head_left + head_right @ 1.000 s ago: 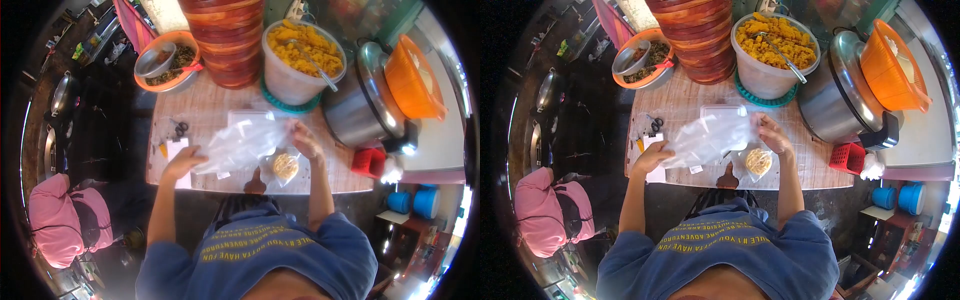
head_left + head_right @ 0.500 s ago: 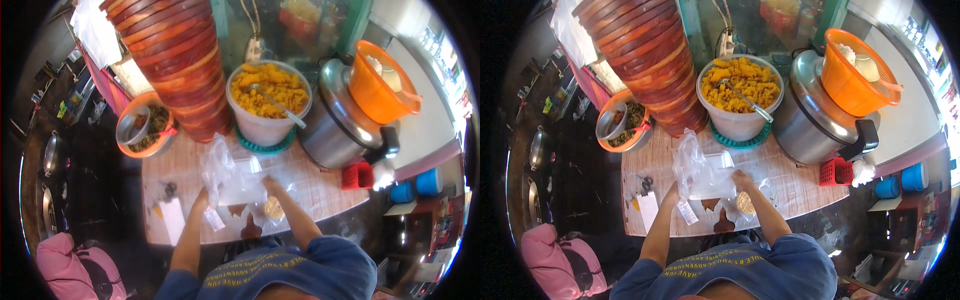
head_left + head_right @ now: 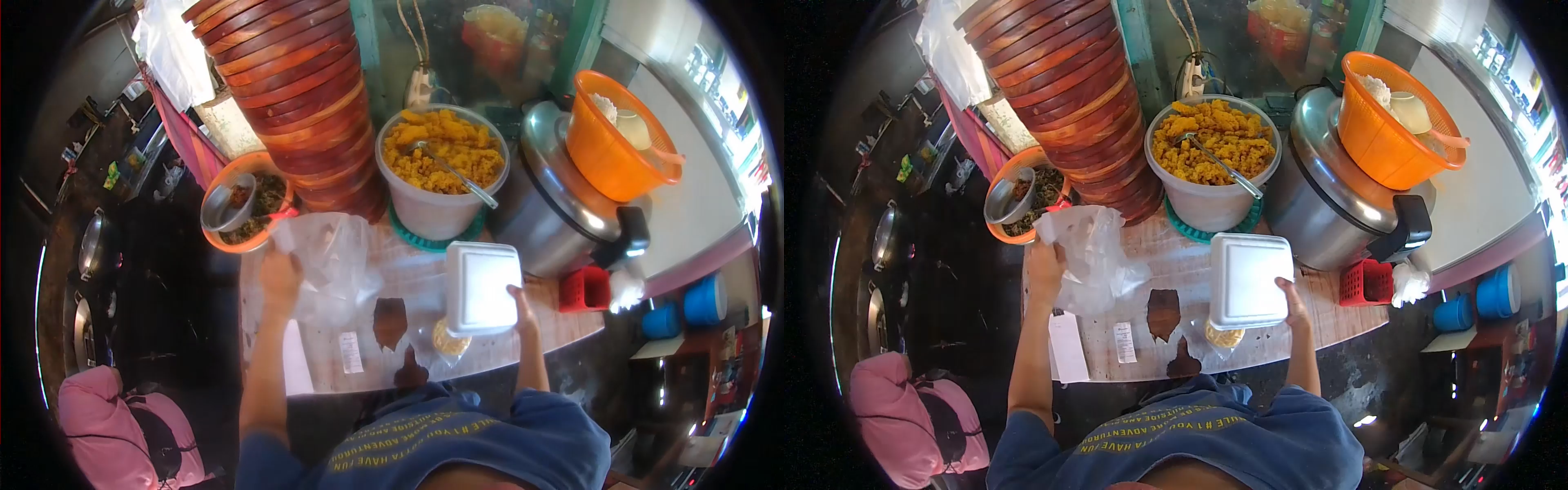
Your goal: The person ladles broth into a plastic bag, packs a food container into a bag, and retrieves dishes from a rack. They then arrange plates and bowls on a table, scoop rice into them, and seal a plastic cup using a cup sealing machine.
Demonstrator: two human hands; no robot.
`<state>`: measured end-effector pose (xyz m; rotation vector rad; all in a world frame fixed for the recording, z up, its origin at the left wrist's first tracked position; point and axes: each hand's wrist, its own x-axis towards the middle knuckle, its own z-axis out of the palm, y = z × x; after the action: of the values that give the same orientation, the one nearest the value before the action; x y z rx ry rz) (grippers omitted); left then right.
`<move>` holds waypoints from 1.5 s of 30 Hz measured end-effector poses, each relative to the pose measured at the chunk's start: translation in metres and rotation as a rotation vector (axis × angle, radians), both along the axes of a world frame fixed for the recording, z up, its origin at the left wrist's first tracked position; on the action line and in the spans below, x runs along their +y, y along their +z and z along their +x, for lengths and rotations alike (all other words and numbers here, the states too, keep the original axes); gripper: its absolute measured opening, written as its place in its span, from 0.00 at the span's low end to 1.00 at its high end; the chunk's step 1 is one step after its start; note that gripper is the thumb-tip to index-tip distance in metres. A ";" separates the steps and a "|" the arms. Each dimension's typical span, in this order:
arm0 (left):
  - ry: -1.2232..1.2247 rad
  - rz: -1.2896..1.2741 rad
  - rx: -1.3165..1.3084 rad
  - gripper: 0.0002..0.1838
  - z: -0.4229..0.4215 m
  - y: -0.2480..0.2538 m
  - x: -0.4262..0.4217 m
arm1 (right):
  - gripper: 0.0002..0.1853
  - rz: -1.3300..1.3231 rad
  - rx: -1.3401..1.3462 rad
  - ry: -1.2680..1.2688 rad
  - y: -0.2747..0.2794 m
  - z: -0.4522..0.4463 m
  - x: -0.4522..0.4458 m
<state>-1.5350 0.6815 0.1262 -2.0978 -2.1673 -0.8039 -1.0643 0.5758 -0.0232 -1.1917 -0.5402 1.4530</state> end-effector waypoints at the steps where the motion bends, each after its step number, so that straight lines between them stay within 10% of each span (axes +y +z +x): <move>1: 0.054 -0.035 -0.022 0.28 0.002 -0.004 0.003 | 0.42 0.000 0.060 0.065 0.000 0.010 0.003; 5: 0.036 -0.034 0.040 0.22 0.051 0.015 -0.001 | 0.40 0.061 -0.159 0.122 0.070 0.000 0.007; 15: -0.310 -0.600 -0.356 0.37 0.106 -0.038 0.007 | 0.32 0.161 -0.246 1.308 0.133 -0.159 0.054; 17: -0.334 -0.818 -1.175 0.31 0.102 0.007 -0.030 | 0.35 0.207 -0.184 1.291 0.110 -0.163 0.056; 22: -0.643 -0.321 -0.767 0.23 0.037 -0.036 -0.074 | 0.39 0.168 0.084 0.854 0.063 -0.147 0.056; 26: -0.315 0.170 -0.767 0.17 0.068 -0.027 -0.125 | 0.37 0.072 0.045 0.592 0.043 -0.149 0.043; 31: -0.250 0.178 -0.621 0.15 0.092 -0.075 -0.186 | 0.26 0.039 0.281 -0.073 0.042 -0.170 0.015; 33: -0.601 -0.021 -0.513 0.15 0.095 -0.106 -0.215 | 0.21 0.058 0.288 -0.295 -0.002 -0.172 0.013; 37: -0.833 0.070 -0.458 0.19 0.094 -0.036 -0.197 | 0.26 -0.050 0.405 -0.287 0.018 -0.169 0.000; 39: -0.216 0.261 -0.984 0.21 0.106 -0.060 -0.150 | 0.30 0.021 0.301 -0.265 0.023 -0.165 -0.005; 41: -0.115 0.053 -1.786 0.26 0.108 -0.088 -0.104 | 0.33 0.051 0.291 -0.228 0.039 -0.167 -0.007; 45: -0.488 -0.101 -1.264 0.25 0.132 -0.183 -0.117 | 0.38 -0.040 0.247 -0.211 0.035 -0.170 0.002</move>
<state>-1.4027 0.5648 -0.0566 -2.5227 -1.9368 -2.6819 -1.2338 0.5774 0.0121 -1.0470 -0.2103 1.4076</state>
